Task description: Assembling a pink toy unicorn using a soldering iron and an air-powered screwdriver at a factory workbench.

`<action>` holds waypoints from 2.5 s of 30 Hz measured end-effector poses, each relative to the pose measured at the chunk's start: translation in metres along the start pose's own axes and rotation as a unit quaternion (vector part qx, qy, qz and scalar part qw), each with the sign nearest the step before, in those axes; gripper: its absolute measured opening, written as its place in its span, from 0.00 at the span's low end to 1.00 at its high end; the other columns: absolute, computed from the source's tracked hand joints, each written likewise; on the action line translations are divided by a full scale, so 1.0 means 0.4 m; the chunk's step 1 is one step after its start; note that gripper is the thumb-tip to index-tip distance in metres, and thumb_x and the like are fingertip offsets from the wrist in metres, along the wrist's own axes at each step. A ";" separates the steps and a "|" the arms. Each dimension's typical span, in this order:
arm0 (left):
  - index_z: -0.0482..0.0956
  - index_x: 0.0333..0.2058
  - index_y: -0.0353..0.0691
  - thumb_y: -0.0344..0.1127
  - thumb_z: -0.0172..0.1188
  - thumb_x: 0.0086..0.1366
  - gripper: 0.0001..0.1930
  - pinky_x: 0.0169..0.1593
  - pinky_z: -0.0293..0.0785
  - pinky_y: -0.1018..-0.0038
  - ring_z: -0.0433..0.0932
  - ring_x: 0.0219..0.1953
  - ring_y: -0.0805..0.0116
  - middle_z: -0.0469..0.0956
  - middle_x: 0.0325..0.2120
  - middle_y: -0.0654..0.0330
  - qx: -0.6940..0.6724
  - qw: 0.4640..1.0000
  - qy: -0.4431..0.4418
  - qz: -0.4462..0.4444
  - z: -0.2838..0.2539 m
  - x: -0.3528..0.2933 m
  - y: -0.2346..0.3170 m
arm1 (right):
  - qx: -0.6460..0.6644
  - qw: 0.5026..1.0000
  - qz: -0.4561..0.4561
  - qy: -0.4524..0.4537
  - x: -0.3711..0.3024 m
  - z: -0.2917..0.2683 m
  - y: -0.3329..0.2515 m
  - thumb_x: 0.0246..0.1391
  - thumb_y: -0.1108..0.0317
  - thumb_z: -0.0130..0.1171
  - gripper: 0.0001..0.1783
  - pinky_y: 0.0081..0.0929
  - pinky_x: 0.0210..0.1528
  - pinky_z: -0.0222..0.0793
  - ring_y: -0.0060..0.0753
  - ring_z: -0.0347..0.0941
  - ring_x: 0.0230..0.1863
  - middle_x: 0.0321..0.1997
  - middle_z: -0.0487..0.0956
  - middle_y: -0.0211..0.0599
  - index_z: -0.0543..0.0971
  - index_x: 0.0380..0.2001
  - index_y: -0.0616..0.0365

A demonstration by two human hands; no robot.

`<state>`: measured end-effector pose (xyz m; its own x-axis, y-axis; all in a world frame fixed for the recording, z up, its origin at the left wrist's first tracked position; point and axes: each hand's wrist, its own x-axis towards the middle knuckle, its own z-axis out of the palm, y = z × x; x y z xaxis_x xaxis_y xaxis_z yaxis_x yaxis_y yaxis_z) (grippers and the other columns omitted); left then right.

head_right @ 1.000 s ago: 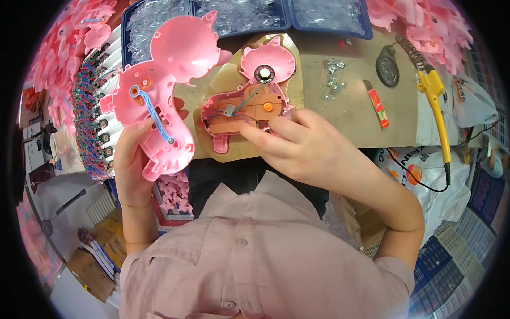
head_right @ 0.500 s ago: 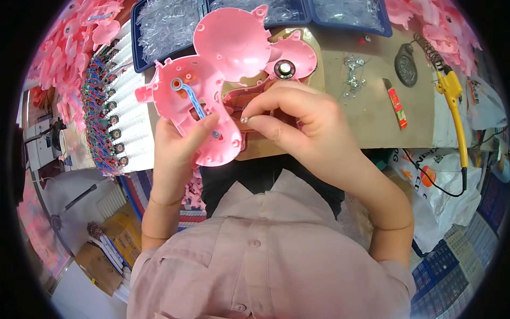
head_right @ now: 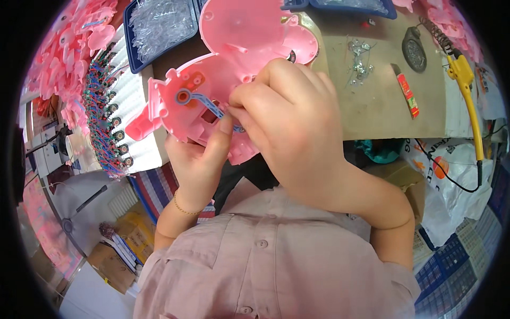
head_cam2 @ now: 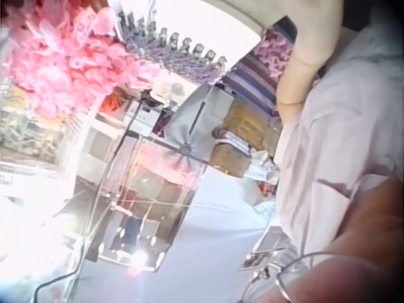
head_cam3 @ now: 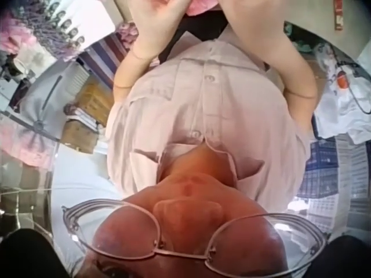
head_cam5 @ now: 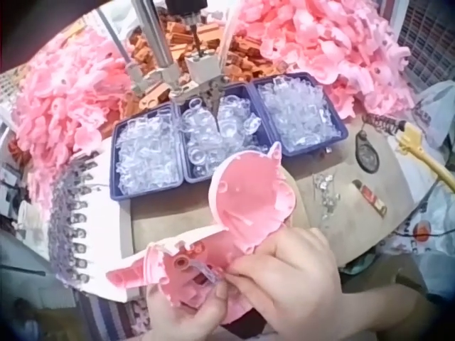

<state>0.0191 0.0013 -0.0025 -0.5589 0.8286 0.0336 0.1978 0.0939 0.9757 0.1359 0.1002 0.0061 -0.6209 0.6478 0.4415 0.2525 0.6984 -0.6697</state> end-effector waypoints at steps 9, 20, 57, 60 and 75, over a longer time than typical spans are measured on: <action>0.77 0.38 0.30 0.27 0.66 0.51 0.15 0.35 0.75 0.76 0.79 0.29 0.73 0.81 0.29 0.57 0.055 0.994 0.030 0.092 0.011 0.007 -0.024 | 0.015 1.000 -0.001 0.019 -0.008 0.002 0.006 0.34 0.78 0.68 0.11 0.29 0.32 0.61 0.35 0.67 0.28 0.25 0.71 0.32 0.78 0.25 0.57; 0.76 0.41 0.30 0.27 0.62 0.55 0.14 0.38 0.75 0.77 0.78 0.33 0.75 0.80 0.33 0.58 0.025 0.999 -0.018 -0.037 0.005 0.013 0.021 | -0.010 0.999 -0.026 -0.031 0.002 -0.026 0.021 0.39 0.77 0.67 0.09 0.26 0.31 0.62 0.32 0.69 0.28 0.28 0.73 0.33 0.78 0.28 0.60; 0.79 0.37 0.50 0.38 0.61 0.45 0.17 0.47 0.69 0.69 0.74 0.45 0.64 0.77 0.43 0.65 0.392 0.728 0.079 0.557 -0.009 0.132 0.055 | 0.113 0.791 0.240 -0.551 0.248 -0.139 -0.019 0.45 0.66 0.62 0.26 0.22 0.34 0.72 0.25 0.77 0.32 0.34 0.79 0.31 0.73 0.50 0.61; 0.77 0.40 0.48 0.35 0.66 0.52 0.15 0.47 0.70 0.67 0.73 0.46 0.62 0.74 0.46 0.62 0.333 0.774 0.127 0.524 -0.062 0.081 -0.029 | 0.124 0.838 0.189 -0.497 0.226 -0.150 -0.008 0.43 0.69 0.61 0.30 0.21 0.34 0.73 0.22 0.77 0.30 0.37 0.79 0.33 0.71 0.53 0.60; 0.79 0.41 0.40 0.33 0.62 0.51 0.16 0.48 0.69 0.70 0.74 0.49 0.66 0.77 0.43 0.60 0.335 0.855 -0.055 0.393 -0.018 0.022 -0.086 | 0.230 0.734 0.303 -0.563 0.245 -0.143 0.040 0.41 0.66 0.55 0.39 0.26 0.48 0.71 0.31 0.75 0.44 0.48 0.76 0.43 0.64 0.60 0.68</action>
<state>0.0015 0.0015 -0.0342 0.0299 0.8242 0.5655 0.9146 -0.2508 0.3172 0.1215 0.1925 0.0729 -0.7828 -0.0445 -0.6206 0.6193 0.0418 -0.7841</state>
